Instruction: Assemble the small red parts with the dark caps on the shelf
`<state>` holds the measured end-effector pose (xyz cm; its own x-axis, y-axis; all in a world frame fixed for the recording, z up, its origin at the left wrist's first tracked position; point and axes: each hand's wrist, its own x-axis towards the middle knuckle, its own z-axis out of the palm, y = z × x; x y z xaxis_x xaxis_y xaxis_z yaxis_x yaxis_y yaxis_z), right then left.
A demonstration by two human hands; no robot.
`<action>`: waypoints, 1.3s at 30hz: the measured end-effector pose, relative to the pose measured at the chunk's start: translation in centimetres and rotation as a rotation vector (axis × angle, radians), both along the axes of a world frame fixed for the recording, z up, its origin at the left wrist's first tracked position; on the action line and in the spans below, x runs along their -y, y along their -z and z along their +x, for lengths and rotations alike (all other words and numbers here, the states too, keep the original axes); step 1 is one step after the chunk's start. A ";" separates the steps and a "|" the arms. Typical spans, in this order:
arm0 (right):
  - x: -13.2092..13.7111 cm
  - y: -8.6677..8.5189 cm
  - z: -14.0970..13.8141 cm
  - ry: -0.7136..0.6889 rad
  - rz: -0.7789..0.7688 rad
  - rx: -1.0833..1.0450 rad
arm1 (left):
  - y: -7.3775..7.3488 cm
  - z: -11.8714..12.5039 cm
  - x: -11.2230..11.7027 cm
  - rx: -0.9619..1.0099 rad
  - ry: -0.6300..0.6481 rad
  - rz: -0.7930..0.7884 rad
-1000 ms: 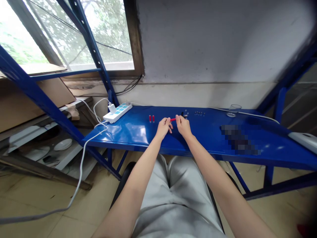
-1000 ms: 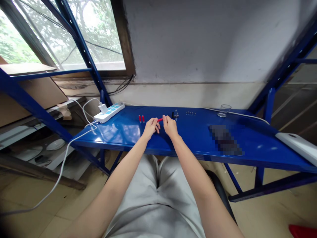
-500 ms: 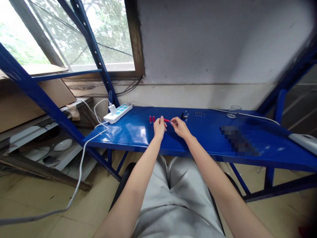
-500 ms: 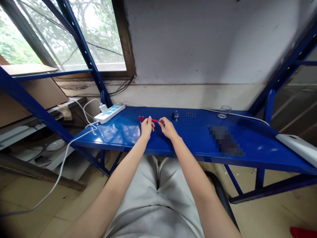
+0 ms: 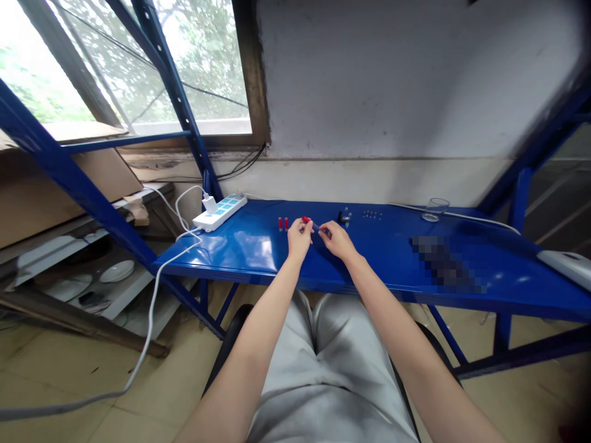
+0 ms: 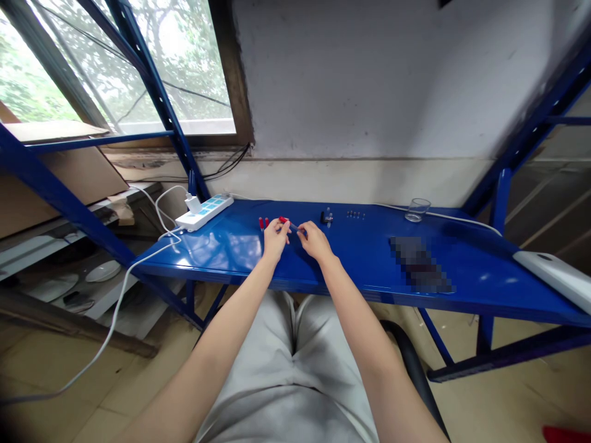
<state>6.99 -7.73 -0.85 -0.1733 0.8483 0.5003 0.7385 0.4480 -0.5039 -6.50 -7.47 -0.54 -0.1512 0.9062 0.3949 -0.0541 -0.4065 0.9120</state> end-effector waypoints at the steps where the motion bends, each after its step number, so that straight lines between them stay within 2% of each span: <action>1: -0.1 0.0 0.2 0.053 -0.019 0.027 | 0.0 -0.1 0.0 -0.007 -0.031 -0.002; 3: -0.2 0.0 0.8 0.201 -0.085 0.056 | 0.1 -0.1 -0.1 -0.040 -0.060 -0.015; 7: -0.4 -0.5 2.5 0.513 -0.298 -0.006 | 0.6 0.0 -0.2 -0.148 -0.040 -0.023; 12: -0.6 -0.9 3.7 0.647 -0.379 -0.043 | 0.9 0.2 -0.3 -0.220 -0.042 0.005; 19: -1.8 -0.6 3.9 0.665 -0.403 0.002 | 0.9 0.1 -0.3 -0.273 -0.054 -0.030; 26: -3.0 -0.5 5.0 0.644 -0.427 0.054 | 0.8 0.3 -0.1 -0.412 -0.077 -0.041; 30: -3.3 -0.4 5.4 0.631 -0.399 0.074 | 0.8 0.9 0.2 -0.467 -0.020 0.011; 33: -3.3 -0.2 5.5 0.638 -0.387 0.053 | 0.8 1.6 0.3 -0.507 0.051 -0.012; 36: -3.2 -0.1 5.6 0.642 -0.396 0.041 | 0.3 2.6 -0.3 -0.644 0.064 -0.010; 39: -3.1 0.0 5.7 0.643 -0.394 0.030 | -0.3 3.9 -1.5 -0.813 0.005 0.068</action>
<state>12.65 -4.64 -0.83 0.4076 0.9021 0.1415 0.8095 -0.2852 -0.5132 -2.60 -5.92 -0.22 0.2099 0.8762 0.4339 0.6121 -0.4638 0.6405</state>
